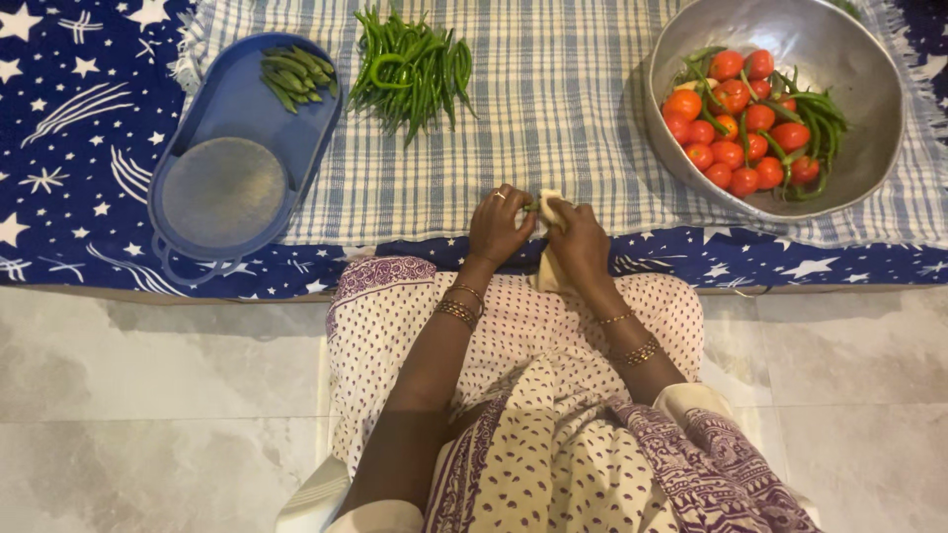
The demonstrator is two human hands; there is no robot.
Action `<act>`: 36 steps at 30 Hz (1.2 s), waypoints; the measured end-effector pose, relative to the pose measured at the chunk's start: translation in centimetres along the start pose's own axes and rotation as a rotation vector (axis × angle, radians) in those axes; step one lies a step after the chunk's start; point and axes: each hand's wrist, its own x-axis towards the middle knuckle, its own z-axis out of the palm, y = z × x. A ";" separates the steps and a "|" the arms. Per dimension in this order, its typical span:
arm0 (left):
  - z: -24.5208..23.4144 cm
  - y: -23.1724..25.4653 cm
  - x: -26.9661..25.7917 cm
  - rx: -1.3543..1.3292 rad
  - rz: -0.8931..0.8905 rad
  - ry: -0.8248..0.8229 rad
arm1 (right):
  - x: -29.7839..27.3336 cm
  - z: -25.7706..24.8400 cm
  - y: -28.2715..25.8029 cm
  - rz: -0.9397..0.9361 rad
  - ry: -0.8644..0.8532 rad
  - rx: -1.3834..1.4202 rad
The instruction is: The person picks up green peppers from a metal bowl and wipes each one with a white cloth, then places them onto a blue tray.
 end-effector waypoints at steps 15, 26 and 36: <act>-0.6 0.5 0.1 0.012 0.017 0.011 | 1.5 -2.5 5.5 0.060 0.134 -0.072; -0.3 0.2 -0.1 0.061 0.029 -0.009 | 1.9 1.4 0.4 0.000 -0.035 0.018; -1.0 0.7 -0.3 0.015 0.058 0.020 | 2.3 -0.9 2.6 0.178 -0.018 -0.078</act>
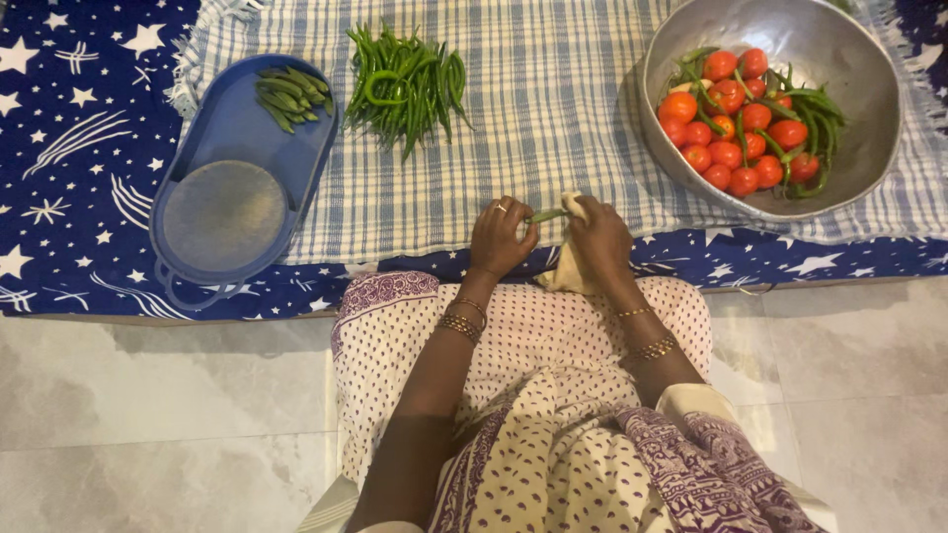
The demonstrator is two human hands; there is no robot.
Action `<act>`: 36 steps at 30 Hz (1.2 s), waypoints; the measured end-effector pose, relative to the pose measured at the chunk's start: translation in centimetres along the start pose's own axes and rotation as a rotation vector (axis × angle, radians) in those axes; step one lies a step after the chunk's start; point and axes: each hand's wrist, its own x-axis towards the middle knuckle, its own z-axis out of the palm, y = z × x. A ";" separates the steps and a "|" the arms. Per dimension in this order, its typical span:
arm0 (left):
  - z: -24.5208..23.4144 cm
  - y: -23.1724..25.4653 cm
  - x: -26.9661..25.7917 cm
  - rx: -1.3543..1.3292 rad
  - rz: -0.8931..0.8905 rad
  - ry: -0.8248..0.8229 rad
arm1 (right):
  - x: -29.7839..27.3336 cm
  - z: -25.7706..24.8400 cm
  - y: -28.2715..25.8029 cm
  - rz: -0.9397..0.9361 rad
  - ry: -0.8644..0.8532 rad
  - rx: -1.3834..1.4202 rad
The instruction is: The person picks up green peppers from a metal bowl and wipes each one with a white cloth, then places them onto a blue tray.
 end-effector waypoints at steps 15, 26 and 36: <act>0.7 -0.7 0.0 0.009 -0.027 -0.043 | -2.5 0.6 -4.4 -0.063 -0.168 0.139; 0.0 0.2 0.2 -0.001 -0.025 -0.047 | -1.0 -0.6 0.1 0.154 0.003 0.164; 0.5 -0.4 -0.1 -0.002 0.023 -0.005 | -0.9 -0.4 0.3 -0.152 0.219 0.361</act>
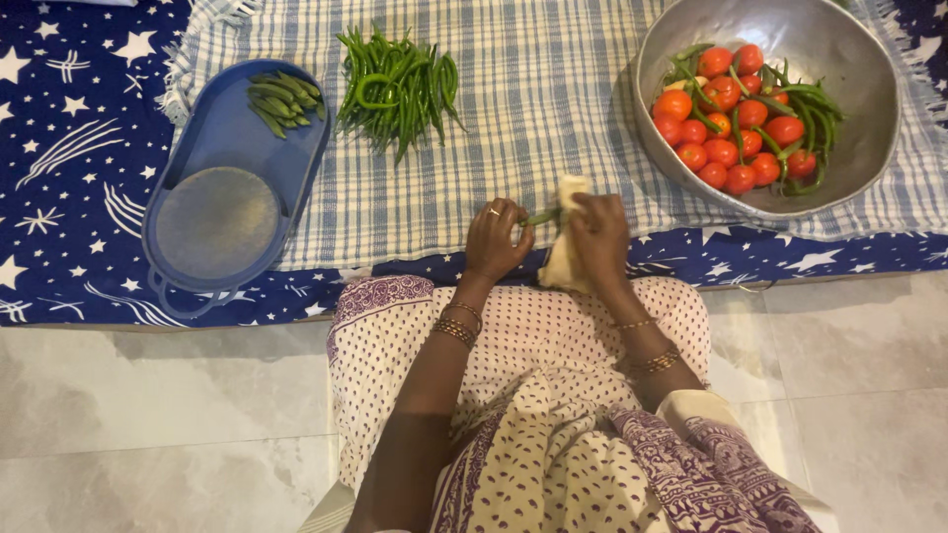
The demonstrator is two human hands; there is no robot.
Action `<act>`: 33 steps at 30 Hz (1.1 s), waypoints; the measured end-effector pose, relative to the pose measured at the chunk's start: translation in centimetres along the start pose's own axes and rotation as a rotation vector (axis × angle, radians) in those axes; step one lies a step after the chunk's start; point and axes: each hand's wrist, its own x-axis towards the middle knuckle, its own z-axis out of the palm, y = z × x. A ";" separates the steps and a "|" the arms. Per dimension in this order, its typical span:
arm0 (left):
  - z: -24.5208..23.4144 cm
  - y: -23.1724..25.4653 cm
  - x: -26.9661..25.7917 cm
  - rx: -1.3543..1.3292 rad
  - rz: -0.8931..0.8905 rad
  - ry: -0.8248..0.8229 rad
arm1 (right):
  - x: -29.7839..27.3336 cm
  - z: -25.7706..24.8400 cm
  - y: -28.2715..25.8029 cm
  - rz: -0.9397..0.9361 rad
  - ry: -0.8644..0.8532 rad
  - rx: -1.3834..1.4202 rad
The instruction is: The person picks up green peppers from a metal bowl and wipes each one with a white cloth, then places them onto a blue tray.
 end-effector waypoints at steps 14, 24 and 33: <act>-1.4 1.4 0.6 0.002 0.014 0.018 | -1.0 2.8 -0.1 0.041 -0.087 -0.312; -0.3 0.7 0.3 0.074 -0.002 -0.028 | -0.1 1.1 1.1 0.287 -0.073 -0.058; 0.1 0.2 0.5 0.035 -0.036 -0.046 | -0.6 1.7 -0.8 0.149 0.032 0.089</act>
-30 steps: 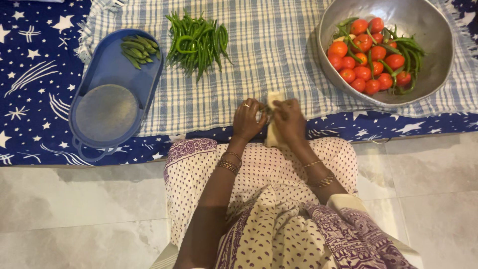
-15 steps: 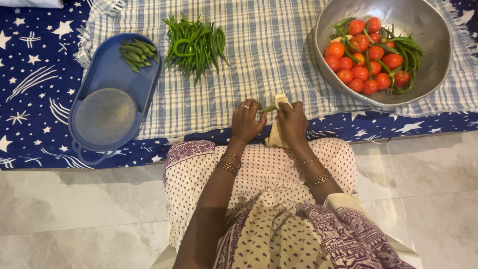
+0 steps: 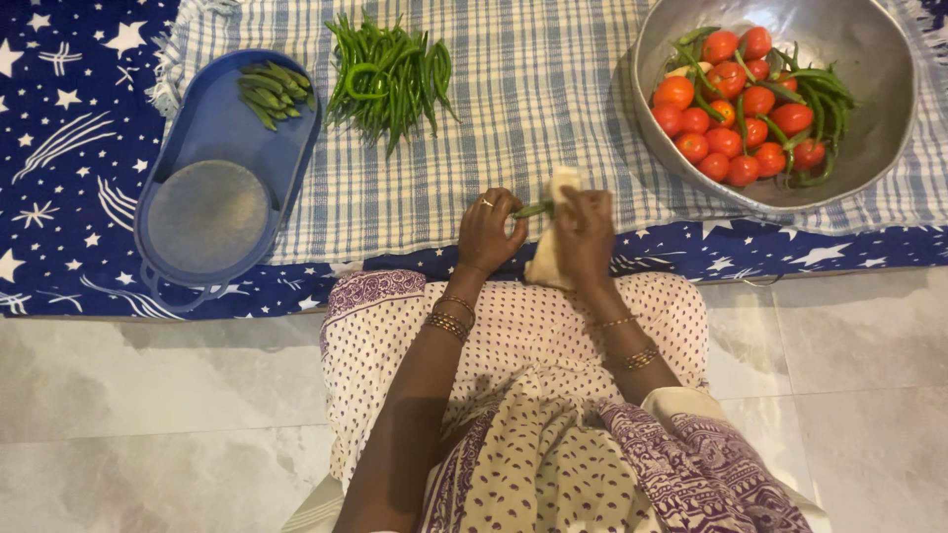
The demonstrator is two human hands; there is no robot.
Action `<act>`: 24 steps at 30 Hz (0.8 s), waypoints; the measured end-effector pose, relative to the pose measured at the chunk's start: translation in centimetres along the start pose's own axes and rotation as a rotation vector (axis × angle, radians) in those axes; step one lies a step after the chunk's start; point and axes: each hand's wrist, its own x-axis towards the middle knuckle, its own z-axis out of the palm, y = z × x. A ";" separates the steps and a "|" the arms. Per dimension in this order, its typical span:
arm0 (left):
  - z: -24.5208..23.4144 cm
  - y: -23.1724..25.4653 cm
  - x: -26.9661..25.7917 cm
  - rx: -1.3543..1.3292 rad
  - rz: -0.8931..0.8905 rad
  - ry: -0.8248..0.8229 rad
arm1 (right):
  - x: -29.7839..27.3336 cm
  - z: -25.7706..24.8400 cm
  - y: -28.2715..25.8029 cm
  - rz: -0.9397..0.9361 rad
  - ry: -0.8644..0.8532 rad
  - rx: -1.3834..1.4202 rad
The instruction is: The person picks up green peppers from a metal bowl and wipes each one with a white cloth, then places them onto a blue tray.
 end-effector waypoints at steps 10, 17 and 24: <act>-0.6 0.5 0.0 -0.016 -0.006 0.010 | -1.4 1.4 0.3 -0.206 -0.114 -0.240; 0.0 0.3 0.1 0.022 0.012 -0.015 | 0.2 -0.2 0.7 -0.084 -0.126 -0.324; -0.6 0.7 0.1 0.011 0.011 0.018 | 1.0 -1.7 1.9 0.051 -0.062 -0.216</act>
